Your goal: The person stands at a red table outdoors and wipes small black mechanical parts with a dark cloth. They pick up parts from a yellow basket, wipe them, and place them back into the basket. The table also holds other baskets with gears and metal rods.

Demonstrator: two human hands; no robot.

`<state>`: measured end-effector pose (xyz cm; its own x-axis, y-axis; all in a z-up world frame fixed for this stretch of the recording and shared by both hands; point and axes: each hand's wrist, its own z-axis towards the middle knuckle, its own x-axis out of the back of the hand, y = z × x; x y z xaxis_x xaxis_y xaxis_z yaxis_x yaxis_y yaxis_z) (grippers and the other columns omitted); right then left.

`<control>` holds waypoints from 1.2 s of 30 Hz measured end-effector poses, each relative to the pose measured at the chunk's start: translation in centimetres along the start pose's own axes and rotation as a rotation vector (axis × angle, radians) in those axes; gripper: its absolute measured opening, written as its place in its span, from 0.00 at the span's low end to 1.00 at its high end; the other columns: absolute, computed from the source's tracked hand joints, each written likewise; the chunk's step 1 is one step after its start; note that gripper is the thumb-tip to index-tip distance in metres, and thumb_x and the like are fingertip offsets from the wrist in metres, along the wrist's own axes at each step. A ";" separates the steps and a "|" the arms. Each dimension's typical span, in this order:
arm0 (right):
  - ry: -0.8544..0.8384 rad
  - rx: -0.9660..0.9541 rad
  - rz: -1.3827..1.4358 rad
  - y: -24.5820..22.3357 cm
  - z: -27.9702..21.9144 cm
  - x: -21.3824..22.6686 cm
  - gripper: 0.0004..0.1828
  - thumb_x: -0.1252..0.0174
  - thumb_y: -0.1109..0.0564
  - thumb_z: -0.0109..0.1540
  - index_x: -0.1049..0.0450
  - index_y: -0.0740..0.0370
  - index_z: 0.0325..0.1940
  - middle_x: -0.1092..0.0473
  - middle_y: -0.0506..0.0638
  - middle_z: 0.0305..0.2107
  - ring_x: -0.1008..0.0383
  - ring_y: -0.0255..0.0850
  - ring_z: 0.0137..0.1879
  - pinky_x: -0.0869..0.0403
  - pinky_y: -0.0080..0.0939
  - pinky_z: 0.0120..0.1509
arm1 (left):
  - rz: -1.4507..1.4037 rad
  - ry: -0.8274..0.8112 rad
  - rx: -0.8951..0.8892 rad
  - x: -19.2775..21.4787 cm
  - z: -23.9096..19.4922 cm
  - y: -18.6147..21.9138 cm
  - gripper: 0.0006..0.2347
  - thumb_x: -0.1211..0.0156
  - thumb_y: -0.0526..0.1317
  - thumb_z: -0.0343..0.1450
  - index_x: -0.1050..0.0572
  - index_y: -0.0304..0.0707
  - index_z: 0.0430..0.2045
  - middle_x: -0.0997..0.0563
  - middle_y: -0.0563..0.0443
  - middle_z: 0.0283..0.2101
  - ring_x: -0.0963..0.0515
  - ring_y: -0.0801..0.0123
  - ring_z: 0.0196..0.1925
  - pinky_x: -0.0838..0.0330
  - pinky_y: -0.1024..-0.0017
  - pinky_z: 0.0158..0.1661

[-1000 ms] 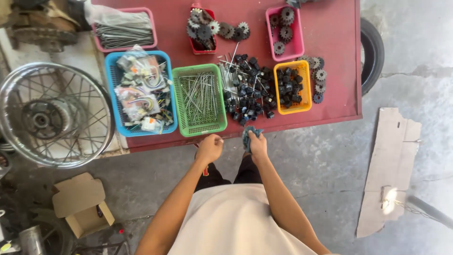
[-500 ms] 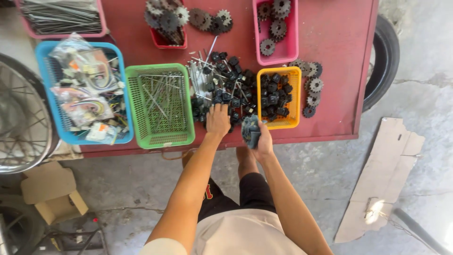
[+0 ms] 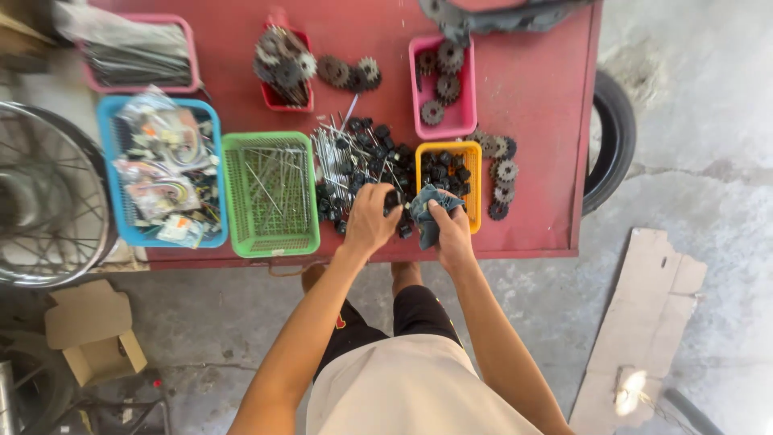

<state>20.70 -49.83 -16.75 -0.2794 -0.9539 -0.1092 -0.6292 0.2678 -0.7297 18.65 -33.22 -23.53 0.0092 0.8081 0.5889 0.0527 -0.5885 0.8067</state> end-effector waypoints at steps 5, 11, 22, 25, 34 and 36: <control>-0.222 0.215 -0.308 -5.4 -4.6 -2.8 0.22 0.31 0.55 0.62 0.29 0.57 0.58 0.29 0.54 0.34 0.25 0.41 0.37 0.20 0.41 0.37 | 0.001 0.162 -0.216 10.3 0.0 11.0 0.17 0.28 0.34 0.63 0.23 0.38 0.45 0.28 0.45 0.38 0.23 0.50 0.43 0.26 0.60 0.48; -0.205 0.389 -0.314 -8.6 -12.2 -7.4 0.14 0.31 0.56 0.62 0.25 0.58 0.49 0.29 0.53 0.28 0.26 0.39 0.32 0.24 0.39 0.32 | -0.130 0.136 -0.365 18.9 -3.0 15.0 0.13 0.31 0.33 0.66 0.22 0.38 0.44 0.27 0.45 0.39 0.22 0.50 0.43 0.26 0.59 0.46; -0.192 0.477 -0.326 -5.4 -20.8 -12.8 0.16 0.34 0.59 0.62 0.23 0.61 0.54 0.29 0.53 0.28 0.28 0.39 0.34 0.24 0.41 0.36 | -0.429 0.028 -0.366 26.3 -7.0 11.7 0.16 0.31 0.27 0.66 0.19 0.41 0.47 0.18 0.46 0.48 0.17 0.54 0.51 0.21 0.62 0.45; -0.144 0.495 -0.310 -4.4 -20.5 -12.9 0.08 0.41 0.55 0.67 0.22 0.62 0.45 0.29 0.55 0.17 0.27 0.39 0.22 0.25 0.40 0.28 | -0.382 -0.009 -0.466 27.8 -7.5 12.1 0.16 0.28 0.29 0.65 0.20 0.36 0.47 0.19 0.42 0.46 0.18 0.48 0.51 0.20 0.59 0.46; -0.316 0.327 0.191 -5.0 -21.1 -12.9 0.13 0.47 0.56 0.69 0.29 0.64 0.56 0.29 0.52 0.31 0.33 0.34 0.30 0.31 0.33 0.31 | -0.549 -0.072 -0.289 29.7 -7.7 16.0 0.22 0.32 0.22 0.60 0.21 0.41 0.48 0.16 0.52 0.44 0.19 0.67 0.40 0.23 0.70 0.43; -0.296 0.301 0.276 -5.2 -20.2 -12.2 0.11 0.46 0.56 0.70 0.26 0.69 0.47 0.26 0.53 0.34 0.30 0.33 0.33 0.29 0.33 0.36 | -0.536 0.002 -0.288 28.1 -8.1 16.3 0.24 0.31 0.23 0.59 0.21 0.41 0.49 0.16 0.51 0.39 0.20 0.67 0.34 0.21 0.70 0.37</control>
<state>12.77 -36.86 2.01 -0.1608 -0.8619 -0.4810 -0.3115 0.5067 -0.8039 11.68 -20.26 6.56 0.0546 0.9938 0.0966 -0.2225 -0.0822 0.9715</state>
